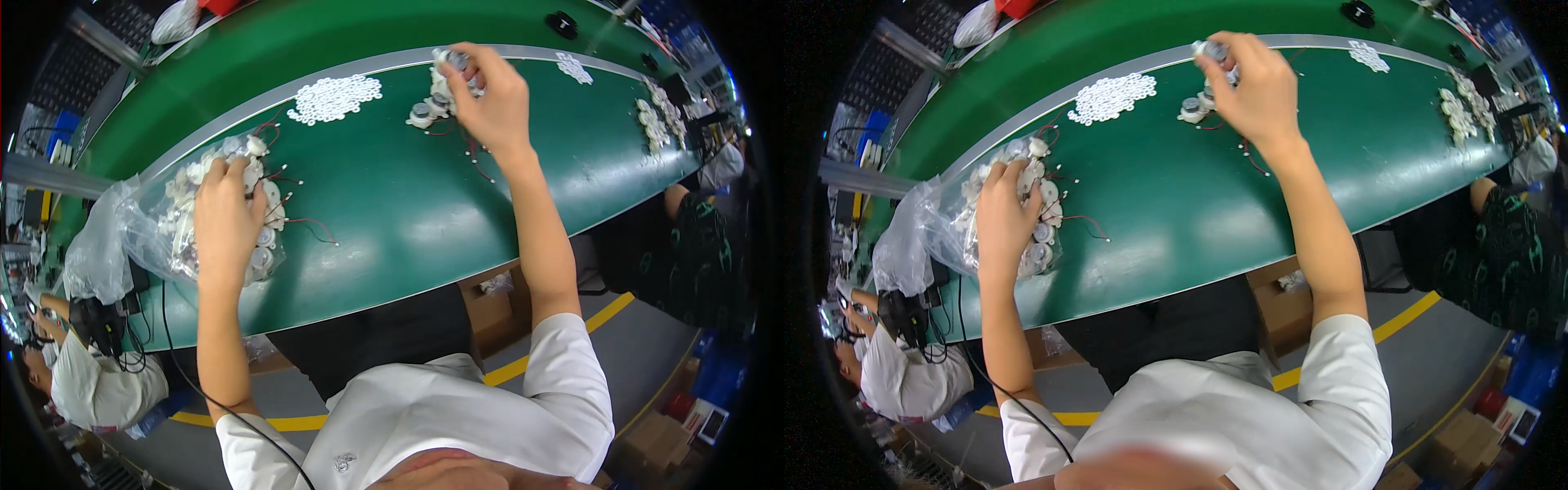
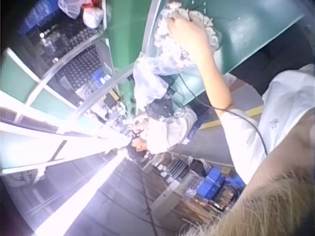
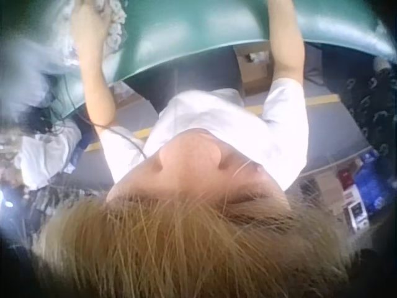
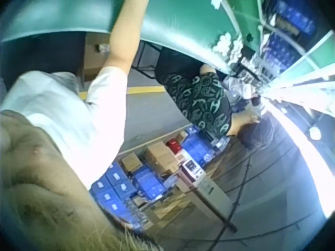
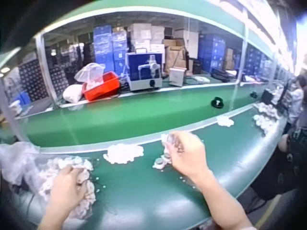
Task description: Manually assemble small white electrical components on an assembly line by inserting small parts into a housing.
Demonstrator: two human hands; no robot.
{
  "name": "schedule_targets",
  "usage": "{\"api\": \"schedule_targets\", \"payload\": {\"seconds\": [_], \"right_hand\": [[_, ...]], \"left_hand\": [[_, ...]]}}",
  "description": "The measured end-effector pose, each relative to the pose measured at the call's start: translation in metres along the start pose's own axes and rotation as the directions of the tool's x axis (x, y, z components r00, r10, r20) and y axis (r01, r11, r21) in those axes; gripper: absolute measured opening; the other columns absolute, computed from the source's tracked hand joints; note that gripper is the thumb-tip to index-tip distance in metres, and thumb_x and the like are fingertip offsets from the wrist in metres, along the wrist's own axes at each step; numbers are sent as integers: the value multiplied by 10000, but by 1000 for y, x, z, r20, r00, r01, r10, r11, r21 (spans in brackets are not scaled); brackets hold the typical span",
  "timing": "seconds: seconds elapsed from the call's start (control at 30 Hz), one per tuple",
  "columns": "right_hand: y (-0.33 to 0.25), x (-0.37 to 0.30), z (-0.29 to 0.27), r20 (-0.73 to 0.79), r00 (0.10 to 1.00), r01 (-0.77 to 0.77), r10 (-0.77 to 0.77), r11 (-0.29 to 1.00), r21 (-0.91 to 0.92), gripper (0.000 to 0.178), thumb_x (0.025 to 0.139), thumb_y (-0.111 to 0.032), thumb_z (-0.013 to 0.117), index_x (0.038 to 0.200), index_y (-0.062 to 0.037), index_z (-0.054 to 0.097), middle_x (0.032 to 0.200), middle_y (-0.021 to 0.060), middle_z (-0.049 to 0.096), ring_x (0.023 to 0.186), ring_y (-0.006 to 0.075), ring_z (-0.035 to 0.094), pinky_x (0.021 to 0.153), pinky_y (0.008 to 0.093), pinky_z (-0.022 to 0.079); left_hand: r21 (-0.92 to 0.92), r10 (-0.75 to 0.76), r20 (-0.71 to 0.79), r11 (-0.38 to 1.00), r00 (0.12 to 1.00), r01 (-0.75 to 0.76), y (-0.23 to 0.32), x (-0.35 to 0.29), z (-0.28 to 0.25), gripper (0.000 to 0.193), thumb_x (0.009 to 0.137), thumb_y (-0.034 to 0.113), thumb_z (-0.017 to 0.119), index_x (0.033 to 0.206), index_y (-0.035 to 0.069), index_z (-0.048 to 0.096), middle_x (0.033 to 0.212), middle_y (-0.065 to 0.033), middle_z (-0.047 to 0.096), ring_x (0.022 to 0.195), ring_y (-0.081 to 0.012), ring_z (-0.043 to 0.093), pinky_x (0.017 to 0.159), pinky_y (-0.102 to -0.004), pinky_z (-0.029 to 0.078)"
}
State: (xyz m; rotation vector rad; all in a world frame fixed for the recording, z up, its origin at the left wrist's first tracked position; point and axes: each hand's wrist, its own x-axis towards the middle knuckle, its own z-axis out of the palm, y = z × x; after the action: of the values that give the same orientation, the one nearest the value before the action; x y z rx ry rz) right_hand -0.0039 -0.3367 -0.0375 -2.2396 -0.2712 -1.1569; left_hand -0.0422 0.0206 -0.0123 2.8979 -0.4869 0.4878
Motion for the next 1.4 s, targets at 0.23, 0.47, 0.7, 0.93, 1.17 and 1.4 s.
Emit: {"api": "schedule_targets", "payload": {"seconds": [0.23,0.47,0.7,0.93,1.17,1.4], "right_hand": [[69,9,-39,92,907,-372,411,883,-285,338,888,-372,799,1045,-74,771,694,41,684,652,245,685,647,371,543],[88,0,-31,232,884,-358,406,907,-222,340,895,-359,781,1035,-48,777,731,91,699,684,252,693,677,366,547],[83,6,-27,-10,946,-322,323,943,-81,295,982,-313,718,962,-22,763,764,94,680,682,245,625,646,372,500],[55,3,-9,-130,983,-131,131,991,8,214,996,-223,714,897,-35,745,753,61,631,696,219,565,659,373,458],[18,-7,8,-83,996,48,-41,995,82,89,957,-133,728,916,-55,722,775,40,633,723,226,576,728,372,433],[-33,-28,30,84,963,227,-255,942,248,73,905,-106,761,962,-75,728,850,49,647,799,256,580,715,394,420]], "left_hand": [[-151,-17,158,988,987,41,4,12,-2,243,864,79,716,1081,-32,720,1025,-221,705,915,-424,705,811,-501,567],[87,-12,195,996,981,-6,6,22,11,264,835,176,710,1023,-5,751,1052,-199,736,968,-390,717,841,-497,572],[379,-114,364,925,924,-35,9,48,9,317,780,215,765,1067,81,772,1084,-151,764,1084,-366,707,968,-531,534],[294,-88,651,945,754,-144,9,71,-7,356,769,158,796,1107,59,740,1095,-139,782,1110,-326,732,1040,-516,492],[266,-13,578,948,816,-173,-2,63,-1,320,736,130,823,1039,59,747,1087,-163,744,1112,-359,688,962,-447,545],[15,408,199,908,891,-419,-12,49,-12,324,745,113,804,1051,25,740,1106,-110,648,1126,-332,577,1024,-452,451]]}}
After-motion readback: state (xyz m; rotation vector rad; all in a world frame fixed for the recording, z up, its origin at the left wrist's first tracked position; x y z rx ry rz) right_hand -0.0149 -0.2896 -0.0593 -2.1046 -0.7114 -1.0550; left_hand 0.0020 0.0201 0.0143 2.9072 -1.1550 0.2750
